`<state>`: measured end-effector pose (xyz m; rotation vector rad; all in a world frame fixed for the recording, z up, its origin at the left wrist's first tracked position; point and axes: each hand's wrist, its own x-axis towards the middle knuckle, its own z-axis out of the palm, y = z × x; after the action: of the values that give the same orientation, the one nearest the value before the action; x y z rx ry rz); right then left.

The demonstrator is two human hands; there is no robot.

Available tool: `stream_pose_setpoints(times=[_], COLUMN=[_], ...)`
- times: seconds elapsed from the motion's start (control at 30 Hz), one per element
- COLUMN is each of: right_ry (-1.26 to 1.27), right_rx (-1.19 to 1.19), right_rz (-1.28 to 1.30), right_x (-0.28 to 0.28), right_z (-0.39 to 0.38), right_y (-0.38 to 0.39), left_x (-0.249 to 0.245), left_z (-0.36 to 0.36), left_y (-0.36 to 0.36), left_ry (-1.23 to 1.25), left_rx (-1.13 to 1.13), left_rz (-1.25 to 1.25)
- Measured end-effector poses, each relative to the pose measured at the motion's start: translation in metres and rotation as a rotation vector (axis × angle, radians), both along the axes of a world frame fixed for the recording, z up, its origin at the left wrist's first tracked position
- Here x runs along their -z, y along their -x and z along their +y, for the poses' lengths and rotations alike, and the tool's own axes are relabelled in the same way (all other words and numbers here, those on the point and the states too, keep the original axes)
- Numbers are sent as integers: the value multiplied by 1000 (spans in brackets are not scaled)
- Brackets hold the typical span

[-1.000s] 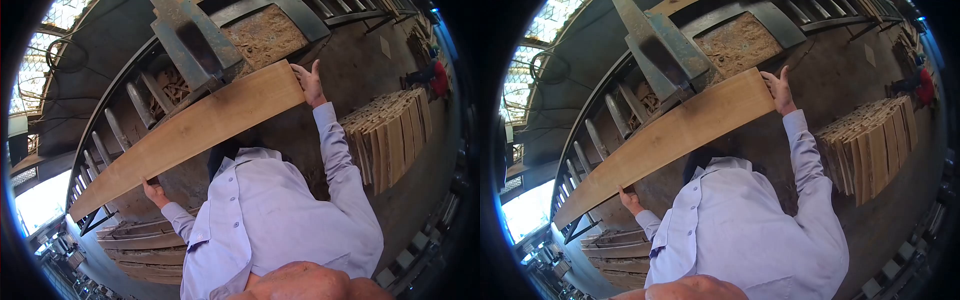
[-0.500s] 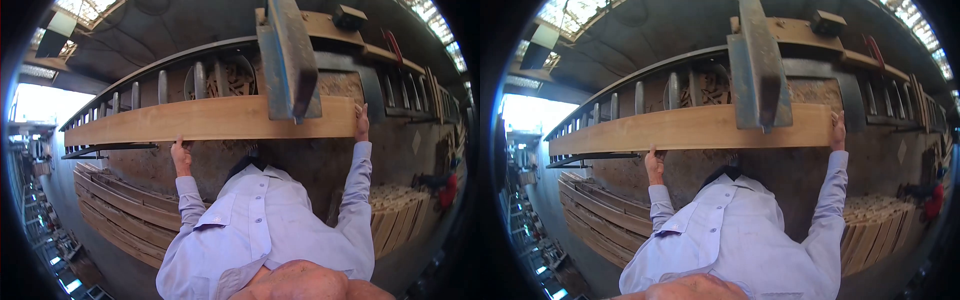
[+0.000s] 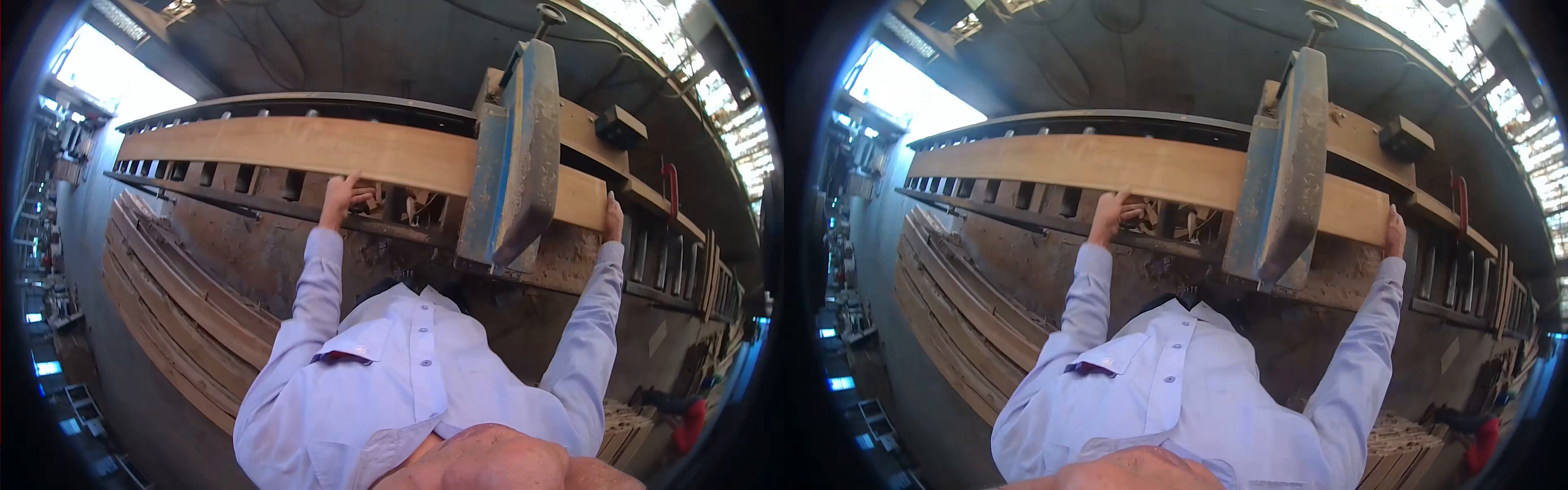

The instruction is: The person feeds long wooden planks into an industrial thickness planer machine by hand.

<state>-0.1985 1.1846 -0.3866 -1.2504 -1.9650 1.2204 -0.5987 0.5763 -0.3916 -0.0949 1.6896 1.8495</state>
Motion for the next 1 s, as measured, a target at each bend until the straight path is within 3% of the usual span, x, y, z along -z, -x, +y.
stream_pose_setpoints(times=[0.03,0.07,0.13,0.17,0.2,0.23,0.27,0.3,0.33,0.37,0.4,0.5,0.57,0.7,0.8,0.87,1.0], right_ry=[-178,-249,-398,-444,-591,-640,-619,-713,-532,-542,-447,-621,-521,-448,-507,-305,-113], right_rx=[-26,-38,-94,-117,-79,-91,-185,-150,-158,-46,-159,-78,-169,-171,-254,-249,-327], right_rz=[-86,-229,-429,-504,-418,-417,-528,-491,-454,-375,-505,-581,-724,-772,-704,-486,-196], right_x=[0,15,43,51,30,48,27,47,39,48,30,53,25,38,26,15,45], right_z=[-1,-6,8,12,-21,-10,-24,-13,-19,-20,-23,-5,-13,-2,-12,-25,-5], right_y=[12,12,22,19,17,11,12,7,7,6,7,7,21,29,34,40,35], left_x=[-2,-21,-83,-80,-62,-38,-3,15,27,41,50,32,30,32,32,26,44], left_z=[-3,-3,9,10,7,3,6,12,20,28,35,51,53,50,45,39,31], left_y=[15,19,25,27,26,27,34,33,33,35,37,35,37,52,71,84,103], left_ry=[253,253,1075,1066,1043,1027,1061,1098,1135,1092,1048,1050,1033,1015,993,1030,1017], left_rx=[309,288,71,30,-110,-257,-317,-380,-447,-489,-526,-546,-585,-566,-569,-537,-571], left_rz=[0,3,607,604,796,978,973,999,1026,1026,1029,978,956,922,950,968,1020])
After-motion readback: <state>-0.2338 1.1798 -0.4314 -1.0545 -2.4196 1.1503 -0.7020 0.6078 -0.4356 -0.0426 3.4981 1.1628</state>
